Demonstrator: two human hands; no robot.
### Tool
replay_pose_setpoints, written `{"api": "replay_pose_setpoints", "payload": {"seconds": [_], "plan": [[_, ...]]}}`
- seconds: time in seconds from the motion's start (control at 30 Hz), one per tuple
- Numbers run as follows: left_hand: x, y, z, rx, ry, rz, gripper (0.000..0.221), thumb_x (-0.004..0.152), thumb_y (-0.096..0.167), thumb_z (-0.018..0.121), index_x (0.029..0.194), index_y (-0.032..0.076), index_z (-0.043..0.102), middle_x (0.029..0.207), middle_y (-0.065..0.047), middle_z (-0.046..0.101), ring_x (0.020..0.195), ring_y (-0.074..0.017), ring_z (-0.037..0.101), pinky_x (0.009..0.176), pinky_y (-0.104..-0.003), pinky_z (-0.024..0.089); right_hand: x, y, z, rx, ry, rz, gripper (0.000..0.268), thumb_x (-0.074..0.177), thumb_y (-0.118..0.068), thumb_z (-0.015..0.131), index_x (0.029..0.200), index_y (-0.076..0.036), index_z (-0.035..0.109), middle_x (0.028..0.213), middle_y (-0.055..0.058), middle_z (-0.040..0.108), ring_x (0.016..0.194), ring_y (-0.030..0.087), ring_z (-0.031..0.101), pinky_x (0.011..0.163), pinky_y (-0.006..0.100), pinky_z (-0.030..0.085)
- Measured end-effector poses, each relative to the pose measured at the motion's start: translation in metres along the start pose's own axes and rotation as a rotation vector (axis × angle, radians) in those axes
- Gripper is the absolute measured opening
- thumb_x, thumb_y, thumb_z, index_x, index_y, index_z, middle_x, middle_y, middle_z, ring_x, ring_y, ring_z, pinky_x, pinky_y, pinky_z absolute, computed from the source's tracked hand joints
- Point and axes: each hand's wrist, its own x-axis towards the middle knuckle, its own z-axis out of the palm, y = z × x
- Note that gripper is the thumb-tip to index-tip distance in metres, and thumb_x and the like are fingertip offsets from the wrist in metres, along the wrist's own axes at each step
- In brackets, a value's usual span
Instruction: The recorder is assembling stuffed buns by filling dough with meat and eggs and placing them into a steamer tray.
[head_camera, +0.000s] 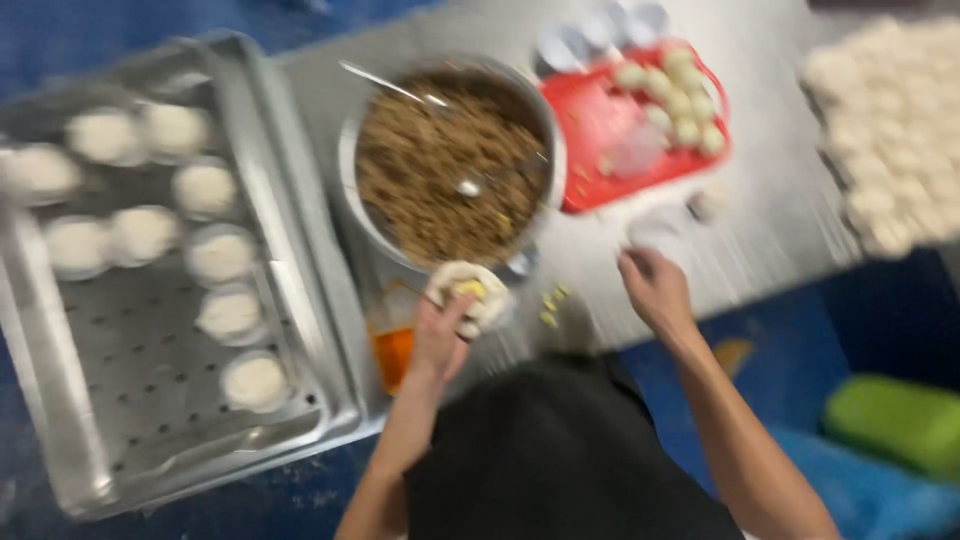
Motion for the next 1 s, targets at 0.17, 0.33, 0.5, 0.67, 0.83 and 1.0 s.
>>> {"api": "replay_pose_setpoints", "payload": {"seconds": [0.17, 0.33, 0.5, 0.67, 0.83, 1.0], "plan": [[0.009, -0.006, 0.001, 0.071, 0.023, 0.021, 0.037, 0.092, -0.003, 0.067, 0.127, 0.002, 0.058, 0.114, -0.009, 0.068, 0.103, -0.0191, 0.068, 0.089, -0.034, 0.059, -0.025, -0.097, 0.030, 0.458, -0.401, 0.120, 0.035, 0.095, -0.019, 0.066, 0.127, -0.005, 0.068, 0.094, 0.006, 0.075, 0.074, 0.012, 0.068, 0.062, 0.029, 0.058], [-0.008, 0.020, 0.013, 0.089, 0.013, -0.021, 0.037, 0.092, 0.002, 0.068, 0.128, 0.003, 0.059, 0.113, -0.008, 0.068, 0.100, -0.0171, 0.068, 0.084, -0.032, 0.058, -0.044, -0.164, 0.063, 0.394, -0.451, 0.068, 0.029, 0.094, -0.019, 0.070, 0.118, -0.004, 0.070, 0.088, 0.004, 0.076, 0.072, 0.011, 0.068, 0.060, 0.028, 0.057], [-0.020, 0.034, -0.015, 0.083, -0.040, 0.051, 0.035, 0.093, 0.002, 0.068, 0.127, 0.001, 0.059, 0.112, -0.007, 0.067, 0.098, -0.0155, 0.066, 0.081, -0.030, 0.058, -0.040, -0.178, 0.080, 0.079, -0.314, -0.288, 0.022, 0.094, -0.022, 0.077, 0.101, -0.002, 0.073, 0.077, 0.007, 0.069, 0.064, 0.012, 0.059, 0.059, 0.028, 0.051], [-0.039, 0.078, -0.028, 0.072, -0.137, 0.024, 0.033, 0.096, 0.004, 0.065, 0.128, 0.003, 0.058, 0.114, -0.009, 0.065, 0.099, -0.0160, 0.067, 0.082, -0.031, 0.059, -0.044, -0.231, 0.089, 0.343, -0.549, -0.062, 0.028, 0.091, -0.015, 0.071, 0.117, -0.007, 0.064, 0.083, 0.005, 0.073, 0.063, 0.009, 0.061, 0.056, 0.027, 0.051], [-0.040, 0.090, -0.047, 0.410, -0.132, 0.111, 0.034, 0.099, 0.005, 0.064, 0.133, 0.005, 0.060, 0.113, -0.009, 0.062, 0.099, -0.0151, 0.063, 0.083, -0.030, 0.056, -0.048, -0.237, 0.103, 0.103, -0.373, -0.541, 0.017, 0.092, -0.009, 0.074, 0.107, -0.003, 0.071, 0.086, 0.006, 0.067, 0.068, 0.009, 0.065, 0.059, 0.025, 0.053], [-0.043, 0.106, -0.040, 0.277, -0.214, -0.020, 0.033, 0.097, 0.003, 0.059, 0.129, 0.005, 0.059, 0.114, -0.010, 0.064, 0.103, -0.0208, 0.068, 0.085, -0.036, 0.065, -0.043, -0.256, 0.097, 0.357, -0.572, -0.061, 0.045, 0.089, -0.009, 0.071, 0.131, -0.013, 0.055, 0.086, 0.004, 0.075, 0.065, 0.010, 0.063, 0.056, 0.025, 0.052]]}}
